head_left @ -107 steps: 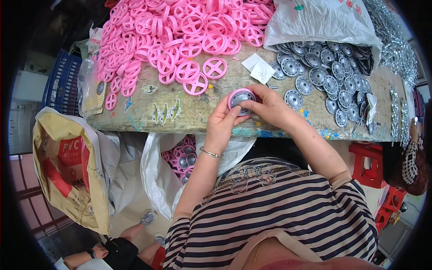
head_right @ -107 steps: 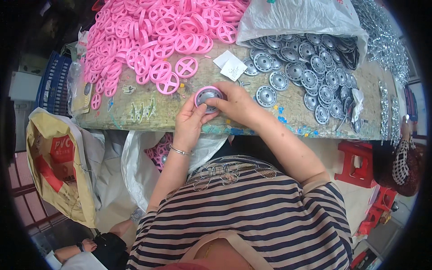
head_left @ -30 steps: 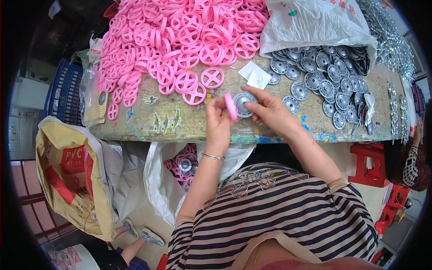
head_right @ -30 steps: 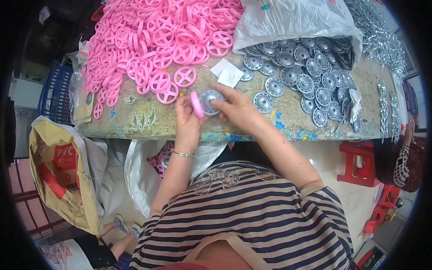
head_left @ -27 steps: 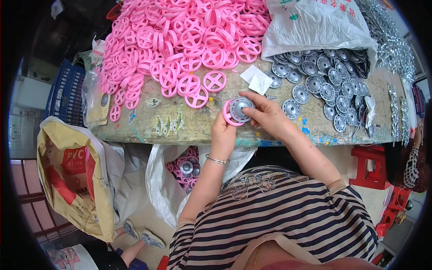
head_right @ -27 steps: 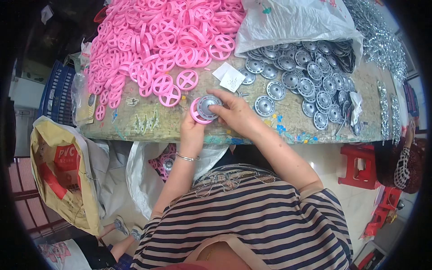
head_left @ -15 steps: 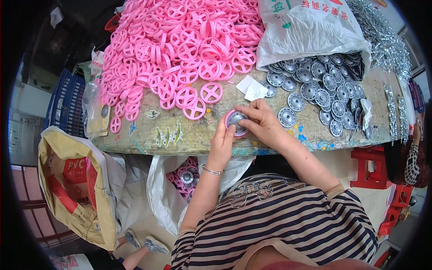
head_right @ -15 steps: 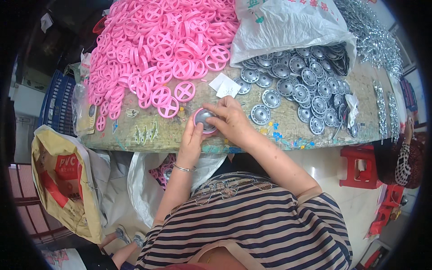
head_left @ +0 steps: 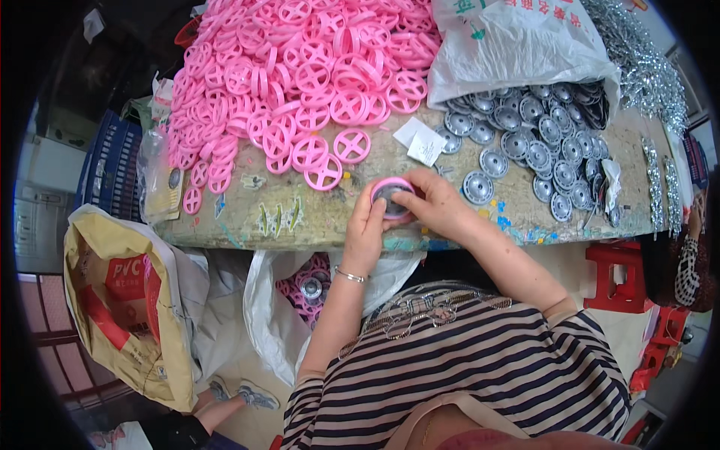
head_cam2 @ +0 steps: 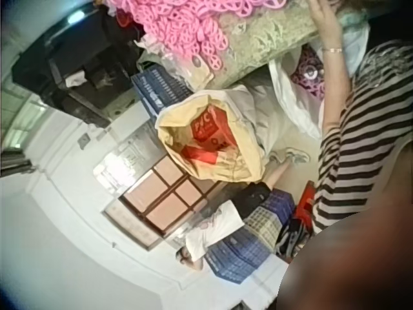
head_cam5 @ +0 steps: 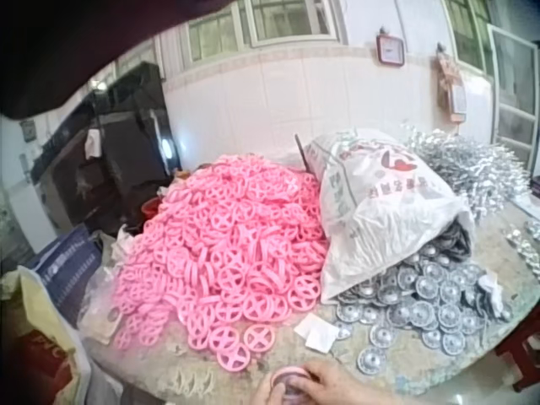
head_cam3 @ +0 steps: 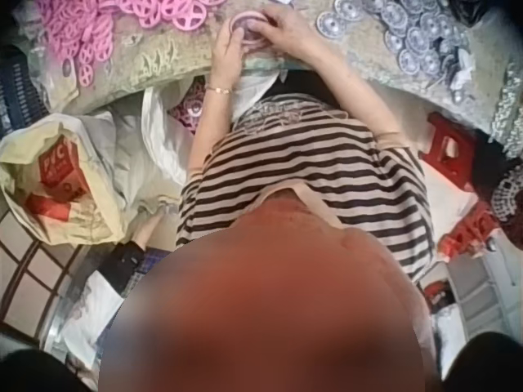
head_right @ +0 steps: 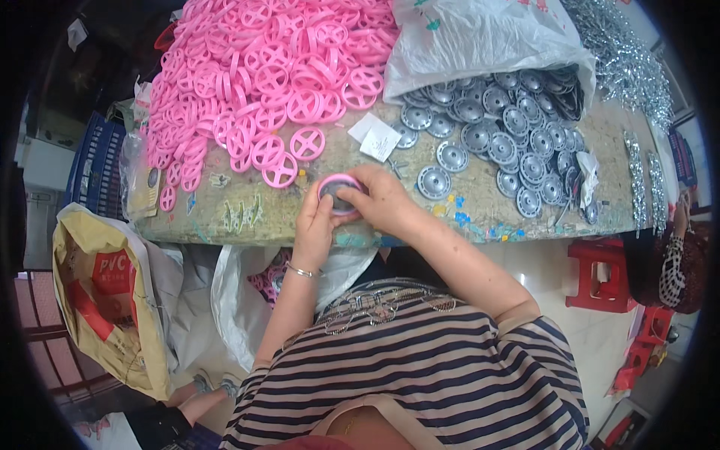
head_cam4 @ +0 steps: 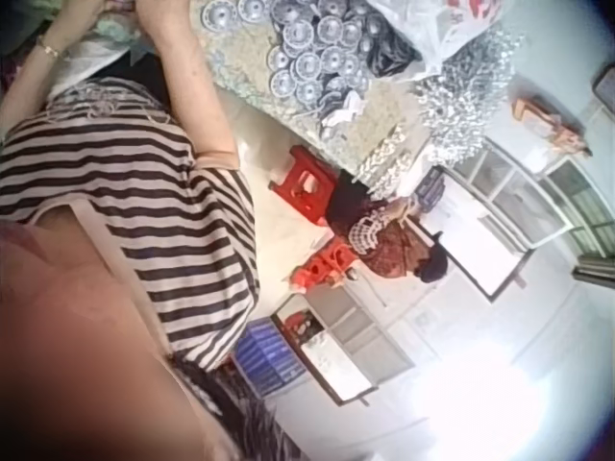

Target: Assembling pink plastic rings with small metal circular plates at a workbench.

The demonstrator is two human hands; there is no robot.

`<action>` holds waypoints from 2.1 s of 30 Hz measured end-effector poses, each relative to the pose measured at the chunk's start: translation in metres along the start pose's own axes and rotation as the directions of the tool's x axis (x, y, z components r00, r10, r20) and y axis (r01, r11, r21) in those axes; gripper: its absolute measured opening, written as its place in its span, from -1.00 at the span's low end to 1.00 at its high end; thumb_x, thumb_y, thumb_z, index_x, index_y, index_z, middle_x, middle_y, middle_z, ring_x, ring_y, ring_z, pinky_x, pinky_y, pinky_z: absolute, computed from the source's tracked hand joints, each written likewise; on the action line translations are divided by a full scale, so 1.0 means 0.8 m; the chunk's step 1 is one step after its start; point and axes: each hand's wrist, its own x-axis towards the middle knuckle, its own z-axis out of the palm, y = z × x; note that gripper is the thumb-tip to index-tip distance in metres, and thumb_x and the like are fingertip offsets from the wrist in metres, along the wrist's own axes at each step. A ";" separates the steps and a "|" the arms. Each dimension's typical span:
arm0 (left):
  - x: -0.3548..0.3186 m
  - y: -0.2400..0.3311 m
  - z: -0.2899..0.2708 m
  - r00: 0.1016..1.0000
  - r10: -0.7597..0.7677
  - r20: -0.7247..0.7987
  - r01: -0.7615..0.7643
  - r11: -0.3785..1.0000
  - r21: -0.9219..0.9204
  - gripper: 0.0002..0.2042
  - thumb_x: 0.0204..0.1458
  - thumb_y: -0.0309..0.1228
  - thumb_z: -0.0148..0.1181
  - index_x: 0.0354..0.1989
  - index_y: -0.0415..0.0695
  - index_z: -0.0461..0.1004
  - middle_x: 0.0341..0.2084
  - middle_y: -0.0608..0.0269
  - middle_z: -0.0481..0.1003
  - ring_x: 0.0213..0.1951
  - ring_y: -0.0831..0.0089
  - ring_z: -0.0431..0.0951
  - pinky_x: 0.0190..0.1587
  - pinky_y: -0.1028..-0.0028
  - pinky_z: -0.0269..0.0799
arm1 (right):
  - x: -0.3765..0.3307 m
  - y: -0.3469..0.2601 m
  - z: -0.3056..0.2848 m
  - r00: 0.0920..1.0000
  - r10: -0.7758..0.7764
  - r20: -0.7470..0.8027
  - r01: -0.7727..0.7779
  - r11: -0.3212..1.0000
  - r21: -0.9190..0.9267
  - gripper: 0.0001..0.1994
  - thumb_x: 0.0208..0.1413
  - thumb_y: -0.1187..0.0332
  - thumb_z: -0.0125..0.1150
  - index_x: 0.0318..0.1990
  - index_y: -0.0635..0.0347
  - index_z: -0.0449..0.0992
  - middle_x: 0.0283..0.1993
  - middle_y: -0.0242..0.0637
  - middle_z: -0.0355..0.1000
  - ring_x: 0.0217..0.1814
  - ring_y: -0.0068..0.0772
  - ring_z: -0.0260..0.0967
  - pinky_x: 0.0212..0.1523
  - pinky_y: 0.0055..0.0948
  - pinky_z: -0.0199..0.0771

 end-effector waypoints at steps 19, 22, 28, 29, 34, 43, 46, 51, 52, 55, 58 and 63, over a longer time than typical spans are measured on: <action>0.006 -0.002 -0.008 0.995 0.095 0.038 -0.096 0.995 0.030 -0.63 0.29 -0.46 -0.20 0.25 -0.26 0.11 0.10 0.11 0.28 0.11 0.36 0.35 0.15 0.35 0.34 | 0.005 -0.013 0.003 0.997 0.035 0.062 -0.045 0.984 0.170 -0.79 0.11 0.37 0.23 -0.15 0.26 0.47 -0.34 -0.46 0.42 -0.31 -0.70 0.30 -0.27 -0.60 0.38; 0.007 -0.006 -0.011 0.981 0.191 0.043 -0.196 0.968 0.157 -0.65 0.29 -0.42 -0.16 0.20 -0.29 0.20 0.07 0.12 0.32 0.08 0.42 0.37 0.12 0.45 0.31 | 0.006 0.000 0.011 0.999 -0.016 0.047 0.000 0.942 0.336 -0.80 0.13 0.37 0.21 -0.16 0.27 0.47 -0.32 -0.46 0.43 -0.28 -0.69 0.32 -0.26 -0.59 0.40; 0.004 -0.007 -0.004 0.965 0.245 -0.093 -0.211 0.937 0.279 -0.72 0.25 -0.39 -0.06 0.03 -0.26 0.41 -0.11 0.19 0.50 -0.06 0.49 0.46 0.04 0.50 0.34 | 0.004 0.001 0.016 0.996 0.060 0.067 -0.074 0.972 0.221 -0.80 0.12 0.35 0.20 -0.16 0.26 0.48 -0.32 -0.36 0.45 -0.29 -0.60 0.34 -0.23 -0.53 0.40; 0.001 -0.006 -0.003 0.962 0.251 -0.104 -0.208 0.927 0.312 -0.73 0.24 -0.40 -0.06 0.03 -0.26 0.42 -0.12 0.18 0.50 -0.08 0.49 0.47 0.02 0.50 0.34 | 0.004 0.005 0.019 0.995 0.066 0.069 -0.079 0.976 0.203 -0.80 0.12 0.34 0.20 -0.17 0.26 0.47 -0.33 -0.35 0.44 -0.29 -0.60 0.34 -0.23 -0.52 0.40; -0.010 0.009 0.001 0.932 0.327 -0.156 -0.220 0.853 0.473 -0.73 0.24 -0.40 -0.05 0.02 -0.25 0.42 -0.16 0.19 0.51 -0.12 0.47 0.49 -0.02 0.50 0.37 | 0.005 0.005 0.023 0.991 0.006 0.134 -0.037 0.972 0.232 -0.81 0.20 0.34 0.13 -0.12 0.25 0.43 -0.25 -0.43 0.41 -0.24 -0.67 0.32 -0.20 -0.57 0.39; -0.141 0.049 -0.116 0.823 0.411 -0.391 0.072 0.609 0.790 -0.69 0.23 -0.39 -0.06 0.06 -0.31 0.37 -0.08 0.09 0.47 -0.07 0.37 0.47 0.04 0.42 0.34 | 0.156 0.029 -0.079 0.863 -0.479 -0.163 0.314 0.760 -0.569 -0.55 0.15 0.21 0.13 0.10 0.33 0.34 0.12 -0.02 0.30 0.05 -0.05 0.34 0.04 -0.22 0.35; -0.182 0.032 -0.153 0.853 0.332 -0.403 0.264 0.392 0.881 -0.70 0.14 -0.41 0.07 0.00 -0.31 0.41 -0.12 0.02 0.49 -0.11 0.27 0.51 -0.01 0.41 0.38 | 0.191 0.043 -0.073 0.803 -0.534 -0.265 0.060 0.515 -0.855 -0.47 0.08 0.14 0.16 0.14 0.26 0.30 0.15 0.03 0.30 0.18 0.03 0.25 0.15 -0.15 0.25; -0.167 0.026 -0.143 0.814 0.371 -0.448 0.215 0.525 0.824 -0.75 0.07 -0.50 0.16 -0.08 -0.31 0.46 -0.20 0.04 0.51 -0.15 0.29 0.55 -0.09 0.42 0.45 | 0.202 0.035 -0.105 0.944 -0.237 -0.229 -0.025 0.641 -0.767 -0.59 0.18 0.13 0.05 0.05 0.25 0.38 0.00 -0.03 0.43 0.01 -0.07 0.36 -0.04 -0.16 0.36; -0.154 0.031 -0.130 0.830 0.357 -0.428 0.139 0.612 0.779 -0.78 0.12 -0.51 0.10 -0.07 -0.31 0.45 -0.19 0.08 0.51 -0.19 0.39 0.55 -0.12 0.48 0.46 | 0.197 0.019 -0.112 0.947 -0.071 -0.313 -0.154 0.756 -0.637 -0.61 0.22 0.13 0.00 0.02 0.25 0.40 -0.07 -0.09 0.47 -0.09 -0.16 0.41 -0.13 -0.20 0.41; -0.101 0.039 -0.084 0.872 0.359 -0.332 -0.057 0.748 0.661 -0.80 0.18 -0.54 0.00 -0.06 -0.31 0.43 -0.19 0.10 0.52 -0.26 0.47 0.56 -0.20 0.52 0.50 | 0.163 0.006 -0.130 0.959 -0.062 -0.276 0.013 0.985 -0.175 -0.64 0.28 0.15 -0.08 -0.01 0.27 0.42 -0.21 -0.24 0.50 -0.27 -0.40 0.40 -0.27 -0.41 0.41; -0.042 0.045 -0.016 0.904 0.276 -0.326 -0.200 0.948 0.249 -0.70 0.09 -0.67 0.06 0.03 -0.33 0.36 -0.13 0.07 0.49 -0.14 0.38 0.55 -0.17 0.47 0.55 | 0.102 -0.021 -0.091 0.992 -0.019 -0.124 0.021 1.000 0.019 -0.64 0.28 0.18 -0.09 0.01 0.25 0.45 -0.27 -0.35 0.49 -0.30 -0.55 0.35 -0.29 -0.53 0.38; 0.027 0.005 0.007 0.994 -0.059 -0.089 0.053 0.996 -0.072 -0.72 0.24 -0.42 -0.04 0.05 -0.28 0.33 -0.09 0.14 0.45 -0.09 0.39 0.52 -0.08 0.41 0.54 | 0.010 -0.037 -0.040 0.984 0.073 0.165 -0.089 0.992 0.094 -0.64 0.25 0.16 0.00 0.05 0.21 0.44 -0.17 -0.28 0.49 -0.21 -0.49 0.41 -0.15 -0.48 0.43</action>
